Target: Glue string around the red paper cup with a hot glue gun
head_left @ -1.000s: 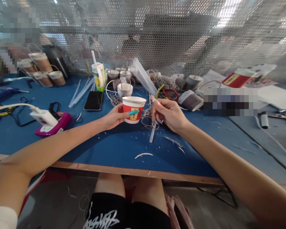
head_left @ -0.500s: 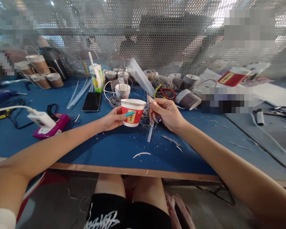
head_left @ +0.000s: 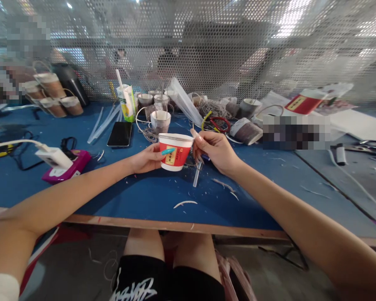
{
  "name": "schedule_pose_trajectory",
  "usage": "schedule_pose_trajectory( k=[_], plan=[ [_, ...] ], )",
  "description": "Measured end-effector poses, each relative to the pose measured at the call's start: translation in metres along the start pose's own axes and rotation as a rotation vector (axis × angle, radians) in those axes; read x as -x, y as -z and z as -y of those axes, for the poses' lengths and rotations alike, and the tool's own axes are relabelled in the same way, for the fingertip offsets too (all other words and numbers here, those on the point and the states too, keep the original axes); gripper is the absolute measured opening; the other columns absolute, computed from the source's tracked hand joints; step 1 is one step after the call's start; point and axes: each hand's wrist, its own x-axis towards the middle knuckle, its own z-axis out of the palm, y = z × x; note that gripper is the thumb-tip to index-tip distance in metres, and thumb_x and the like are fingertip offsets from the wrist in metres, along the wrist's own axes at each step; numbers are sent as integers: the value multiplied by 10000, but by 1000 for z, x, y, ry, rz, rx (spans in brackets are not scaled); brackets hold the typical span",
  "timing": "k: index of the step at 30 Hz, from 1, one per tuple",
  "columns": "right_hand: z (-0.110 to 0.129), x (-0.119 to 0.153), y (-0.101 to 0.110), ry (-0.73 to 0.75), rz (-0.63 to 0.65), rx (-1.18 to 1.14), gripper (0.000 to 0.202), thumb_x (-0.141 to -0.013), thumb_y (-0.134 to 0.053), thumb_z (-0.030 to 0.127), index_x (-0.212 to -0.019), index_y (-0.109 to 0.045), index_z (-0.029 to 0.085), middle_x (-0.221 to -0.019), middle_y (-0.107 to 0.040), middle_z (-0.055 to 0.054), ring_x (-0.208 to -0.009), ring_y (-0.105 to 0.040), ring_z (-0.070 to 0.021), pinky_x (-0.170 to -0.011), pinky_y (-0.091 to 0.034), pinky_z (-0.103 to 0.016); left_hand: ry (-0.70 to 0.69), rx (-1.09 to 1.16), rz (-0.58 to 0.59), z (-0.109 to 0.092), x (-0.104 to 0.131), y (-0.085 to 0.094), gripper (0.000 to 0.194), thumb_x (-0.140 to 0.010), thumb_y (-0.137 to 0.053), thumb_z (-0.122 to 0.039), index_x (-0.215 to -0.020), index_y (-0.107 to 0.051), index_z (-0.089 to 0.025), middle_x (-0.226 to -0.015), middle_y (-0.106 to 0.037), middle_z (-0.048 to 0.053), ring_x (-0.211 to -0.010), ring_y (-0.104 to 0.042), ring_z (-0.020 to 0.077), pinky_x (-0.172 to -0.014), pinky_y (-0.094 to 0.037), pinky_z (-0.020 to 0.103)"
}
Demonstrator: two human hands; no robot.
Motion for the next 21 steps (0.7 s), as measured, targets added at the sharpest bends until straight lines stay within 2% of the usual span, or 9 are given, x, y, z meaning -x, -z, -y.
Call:
schedule_pose_trajectory(
  k=[6,9,12,18,21],
  plan=[
    [2,1,-2,-87,-4,-92,578,-753,-639,742,-625,-523,191,-488,-549,38,-377,-507,-75,-358,-385,-200,39,2,45,-3,1,-3,543,-649,-854,-328,-1137,-696,-151,-1124,-759,123,-1083,-712,294,-996,-543,434],
    [3,2,-3,-121,-14,-116,588,-759,-624,754,-637,-523,188,-504,-541,34,-388,-508,-72,-356,-398,-201,72,63,69,-6,1,-5,491,-684,-810,-314,-1133,-690,-155,-1085,-766,112,-1037,-720,298,-961,-555,477],
    [3,2,-4,-137,-19,-112,585,-783,-607,744,-637,-524,183,-515,-537,27,-403,-497,-66,-350,-390,-194,98,76,74,-7,1,-3,477,-666,-814,-308,-1104,-700,-156,-1027,-771,101,-975,-729,274,-908,-578,454],
    [3,4,-5,-119,-11,-86,590,-708,-677,745,-635,-544,175,-532,-549,27,-415,-491,-60,-369,-387,-190,14,0,-21,-3,0,2,542,-574,-890,-293,-1065,-694,-172,-970,-771,73,-885,-736,226,-840,-594,367],
    [2,5,-5,-95,21,3,586,-735,-660,742,-626,-532,180,-519,-535,30,-413,-482,-65,-398,-396,-206,-5,-32,-101,-3,-1,-1,522,-562,-896,-279,-1033,-697,-175,-952,-770,63,-865,-730,209,-826,-588,350]
  ],
)
